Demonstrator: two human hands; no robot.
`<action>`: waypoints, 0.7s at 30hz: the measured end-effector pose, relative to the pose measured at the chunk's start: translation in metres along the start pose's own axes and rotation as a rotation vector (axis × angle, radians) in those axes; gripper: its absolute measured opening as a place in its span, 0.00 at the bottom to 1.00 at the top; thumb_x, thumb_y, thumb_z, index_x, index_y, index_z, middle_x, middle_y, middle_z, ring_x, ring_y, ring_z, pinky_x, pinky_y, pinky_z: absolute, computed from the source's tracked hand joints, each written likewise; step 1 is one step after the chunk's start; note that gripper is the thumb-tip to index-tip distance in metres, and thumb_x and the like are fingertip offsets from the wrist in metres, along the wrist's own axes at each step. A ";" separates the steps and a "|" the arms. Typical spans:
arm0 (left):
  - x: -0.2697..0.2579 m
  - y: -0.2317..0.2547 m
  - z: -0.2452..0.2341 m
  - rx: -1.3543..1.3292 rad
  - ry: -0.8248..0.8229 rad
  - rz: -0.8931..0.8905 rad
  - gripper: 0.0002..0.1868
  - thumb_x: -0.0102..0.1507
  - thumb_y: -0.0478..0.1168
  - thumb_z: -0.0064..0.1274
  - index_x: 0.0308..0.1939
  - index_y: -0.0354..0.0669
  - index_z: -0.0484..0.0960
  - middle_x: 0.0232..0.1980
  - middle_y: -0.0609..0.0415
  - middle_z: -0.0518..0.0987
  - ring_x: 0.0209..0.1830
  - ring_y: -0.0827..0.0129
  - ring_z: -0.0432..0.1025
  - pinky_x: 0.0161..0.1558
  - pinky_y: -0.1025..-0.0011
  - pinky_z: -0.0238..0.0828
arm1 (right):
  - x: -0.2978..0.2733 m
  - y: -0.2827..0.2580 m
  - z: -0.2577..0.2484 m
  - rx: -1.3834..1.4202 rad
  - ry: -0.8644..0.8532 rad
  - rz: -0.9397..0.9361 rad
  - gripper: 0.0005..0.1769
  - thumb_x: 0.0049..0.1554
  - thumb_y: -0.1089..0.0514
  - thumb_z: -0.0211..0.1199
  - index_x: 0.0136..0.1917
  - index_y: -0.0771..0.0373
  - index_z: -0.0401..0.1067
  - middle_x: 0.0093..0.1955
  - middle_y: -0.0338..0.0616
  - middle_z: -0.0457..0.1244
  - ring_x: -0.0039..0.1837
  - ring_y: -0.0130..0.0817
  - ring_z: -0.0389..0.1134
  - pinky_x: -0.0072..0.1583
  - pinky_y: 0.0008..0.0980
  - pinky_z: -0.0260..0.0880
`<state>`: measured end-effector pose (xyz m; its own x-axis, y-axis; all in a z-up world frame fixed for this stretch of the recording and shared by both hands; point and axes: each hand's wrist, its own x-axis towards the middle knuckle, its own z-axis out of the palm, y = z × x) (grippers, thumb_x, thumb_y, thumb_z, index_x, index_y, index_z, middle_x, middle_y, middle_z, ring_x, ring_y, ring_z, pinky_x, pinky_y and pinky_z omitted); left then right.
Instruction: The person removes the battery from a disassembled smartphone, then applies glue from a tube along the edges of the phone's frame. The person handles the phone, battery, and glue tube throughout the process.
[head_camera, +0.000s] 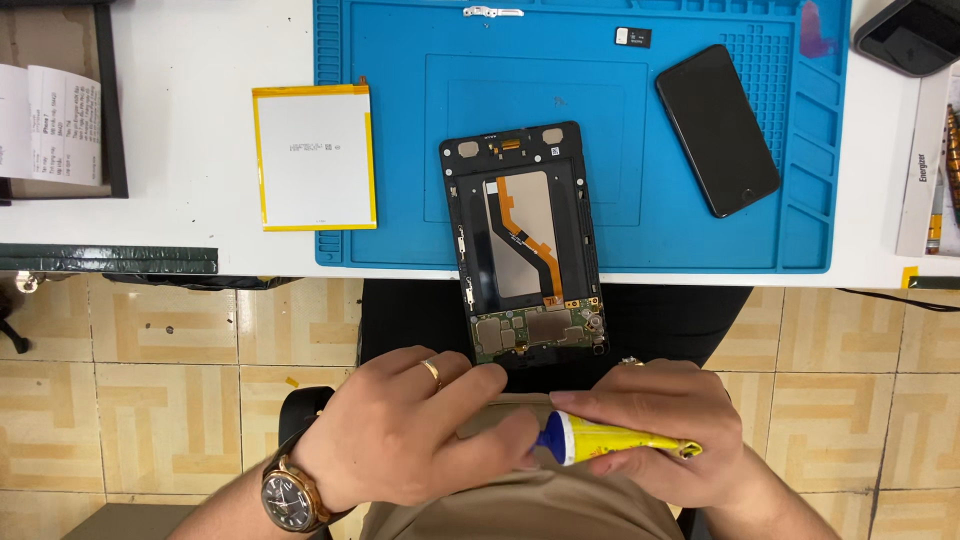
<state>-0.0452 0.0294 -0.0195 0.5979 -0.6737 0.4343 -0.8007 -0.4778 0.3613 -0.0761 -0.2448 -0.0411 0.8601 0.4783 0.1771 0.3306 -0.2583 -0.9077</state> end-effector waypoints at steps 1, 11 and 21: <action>0.002 0.000 0.000 0.055 0.106 0.018 0.09 0.58 0.39 0.53 0.37 0.65 0.74 0.39 0.57 0.75 0.23 0.70 0.58 0.24 0.76 0.57 | 0.000 0.001 -0.002 0.021 -0.020 -0.011 0.26 0.62 0.39 0.65 0.60 0.61 0.80 0.46 0.42 0.78 0.39 0.30 0.77 0.39 0.25 0.72; -0.004 -0.042 -0.017 -0.644 0.044 -0.517 0.23 0.75 0.39 0.40 0.24 0.41 0.68 0.22 0.58 0.66 0.20 0.67 0.61 0.27 0.66 0.56 | -0.029 0.025 -0.023 -0.251 0.202 -0.090 0.26 0.54 0.40 0.70 0.55 0.61 0.80 0.43 0.42 0.75 0.36 0.25 0.73 0.38 0.22 0.73; -0.027 -0.102 0.039 0.405 0.152 -0.324 0.19 0.78 0.50 0.52 0.70 0.51 0.81 0.74 0.42 0.73 0.70 0.44 0.73 0.68 0.44 0.68 | -0.015 0.071 -0.035 0.846 0.494 0.156 0.25 0.74 0.42 0.63 0.64 0.69 0.76 0.34 0.39 0.65 0.27 0.25 0.58 0.27 0.21 0.56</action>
<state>0.0192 0.0740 -0.1002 0.7910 -0.3808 0.4789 -0.5062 -0.8470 0.1625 -0.0518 -0.2993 -0.0950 0.9993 0.0366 -0.0037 -0.0211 0.4872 -0.8730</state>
